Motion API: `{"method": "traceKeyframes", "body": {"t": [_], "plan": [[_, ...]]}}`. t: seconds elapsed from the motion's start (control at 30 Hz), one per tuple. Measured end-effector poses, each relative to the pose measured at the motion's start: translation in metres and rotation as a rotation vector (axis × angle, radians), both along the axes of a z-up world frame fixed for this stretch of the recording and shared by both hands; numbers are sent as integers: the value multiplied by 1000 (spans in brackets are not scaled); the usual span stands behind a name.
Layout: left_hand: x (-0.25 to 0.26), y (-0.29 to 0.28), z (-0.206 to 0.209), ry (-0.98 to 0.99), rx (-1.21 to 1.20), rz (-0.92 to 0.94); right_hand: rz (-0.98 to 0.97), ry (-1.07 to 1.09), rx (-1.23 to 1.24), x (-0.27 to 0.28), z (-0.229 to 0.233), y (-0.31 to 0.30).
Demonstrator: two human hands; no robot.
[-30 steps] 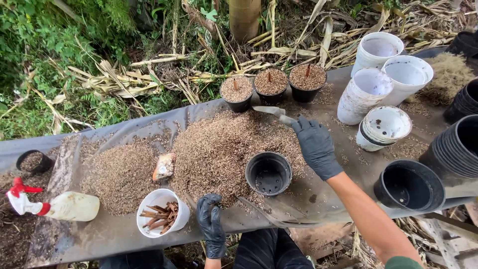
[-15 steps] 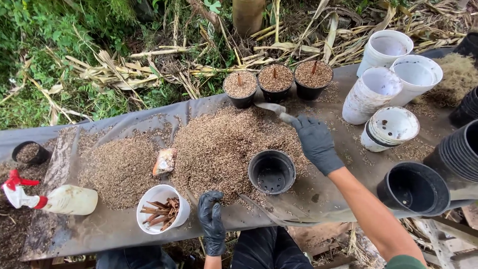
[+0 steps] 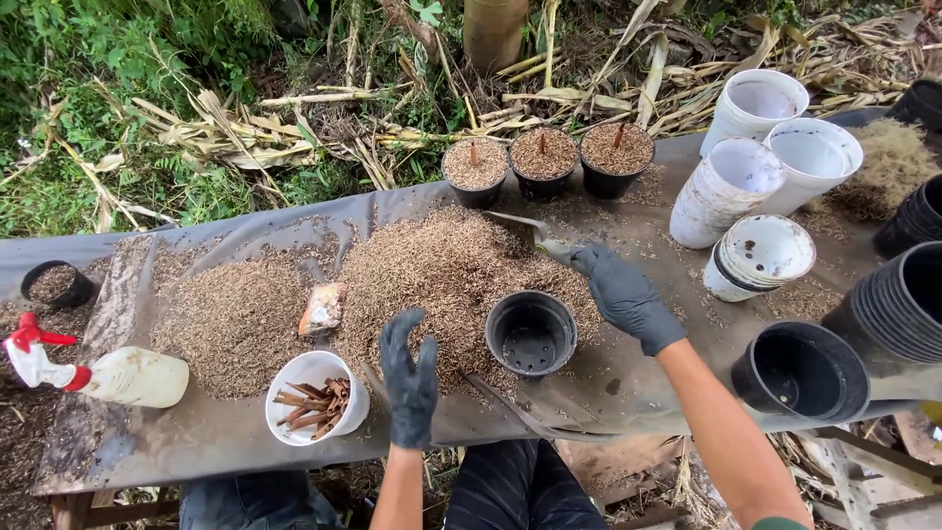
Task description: The person fills a black plastic pot with a granular growing medium using a small trowel. They then take a brown plant cutting from a white container, insert it into the center of the pot, and pack the medium around it with their gloved hands. The completed pot is placed on the table alongside other similar pots.
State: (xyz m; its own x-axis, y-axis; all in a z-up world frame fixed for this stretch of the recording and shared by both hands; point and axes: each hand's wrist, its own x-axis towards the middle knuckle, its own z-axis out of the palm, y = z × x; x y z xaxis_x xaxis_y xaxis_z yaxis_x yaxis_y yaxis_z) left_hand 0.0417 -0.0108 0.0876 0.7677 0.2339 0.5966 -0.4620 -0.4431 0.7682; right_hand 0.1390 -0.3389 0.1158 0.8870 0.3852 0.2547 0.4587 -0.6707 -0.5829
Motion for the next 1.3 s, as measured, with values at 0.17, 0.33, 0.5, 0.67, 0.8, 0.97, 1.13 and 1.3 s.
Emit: {"method": "traceKeyframes", "body": {"t": [0.17,0.33,0.5,0.67,0.8,0.97,1.13,1.3], "plan": [[81,-7,21,51,291,46,18,248,141,-1,-18,-26],[151,-25,61,750,621,27,-132,343,-77,-17,34,-23],[241,-9,14,659,769,-61,-251,280,-246,-14,-10,-38],[276,-8,24,978,620,-239,-300,-38,-212,-7,-3,-37],[266,-22,56,1002,656,-319,-254,-234,-299,25,-21,-37],[278,-31,49,1012,834,-295,-258,-312,-440,72,-80,-27],[286,-26,18,1022,970,-274,-195,-308,-480,84,-94,-25],[279,-21,14,876,798,-371,-141,-389,-294,73,-80,-14]]}}
